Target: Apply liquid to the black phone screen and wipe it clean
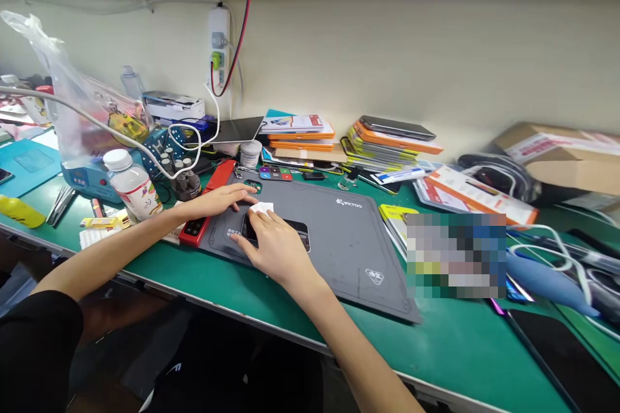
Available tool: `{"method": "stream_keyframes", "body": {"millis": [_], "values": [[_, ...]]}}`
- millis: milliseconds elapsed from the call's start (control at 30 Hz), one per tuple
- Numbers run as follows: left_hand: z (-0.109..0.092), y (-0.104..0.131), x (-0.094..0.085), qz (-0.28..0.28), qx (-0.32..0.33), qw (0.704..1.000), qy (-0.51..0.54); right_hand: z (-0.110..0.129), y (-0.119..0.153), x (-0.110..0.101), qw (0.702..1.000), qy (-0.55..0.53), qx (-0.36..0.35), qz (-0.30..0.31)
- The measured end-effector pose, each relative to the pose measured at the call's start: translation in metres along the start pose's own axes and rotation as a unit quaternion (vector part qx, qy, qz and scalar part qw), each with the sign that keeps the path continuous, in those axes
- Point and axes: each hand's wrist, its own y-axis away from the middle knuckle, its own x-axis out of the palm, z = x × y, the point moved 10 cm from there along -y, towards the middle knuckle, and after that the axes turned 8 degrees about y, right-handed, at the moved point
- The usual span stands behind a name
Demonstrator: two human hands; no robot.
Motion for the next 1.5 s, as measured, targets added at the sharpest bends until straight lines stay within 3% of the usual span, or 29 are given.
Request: {"method": "stream_keyframes", "body": {"millis": [467,700,933,1033,1133,1367,1500], "values": [[-0.002,-0.002,0.002,0.019,0.01,1.0,0.019,0.008,0.0,0.001,0.999,-0.008,-0.028,-0.026],[0.007,-0.007,0.002,0.021,-0.017,0.997,0.066,-0.003,-0.007,0.003,1.0,-0.016,0.003,0.007],[-0.002,-0.003,0.003,0.015,-0.011,0.998,0.062,0.034,0.026,-0.007,0.998,0.005,-0.047,-0.03],[-0.002,-0.005,0.004,0.015,-0.012,0.998,0.051,0.039,0.044,-0.012,0.997,0.019,-0.051,-0.06],[-0.002,-0.006,0.005,0.014,-0.006,0.999,0.047,0.021,0.06,-0.017,0.996,0.026,-0.02,-0.077],[-0.005,-0.004,0.01,0.032,-0.006,0.999,0.017,-0.065,0.099,-0.023,0.989,0.009,0.132,-0.059],[-0.014,0.0,0.011,0.036,0.023,0.998,-0.053,-0.08,0.104,-0.023,0.984,0.014,0.166,-0.059]]}}
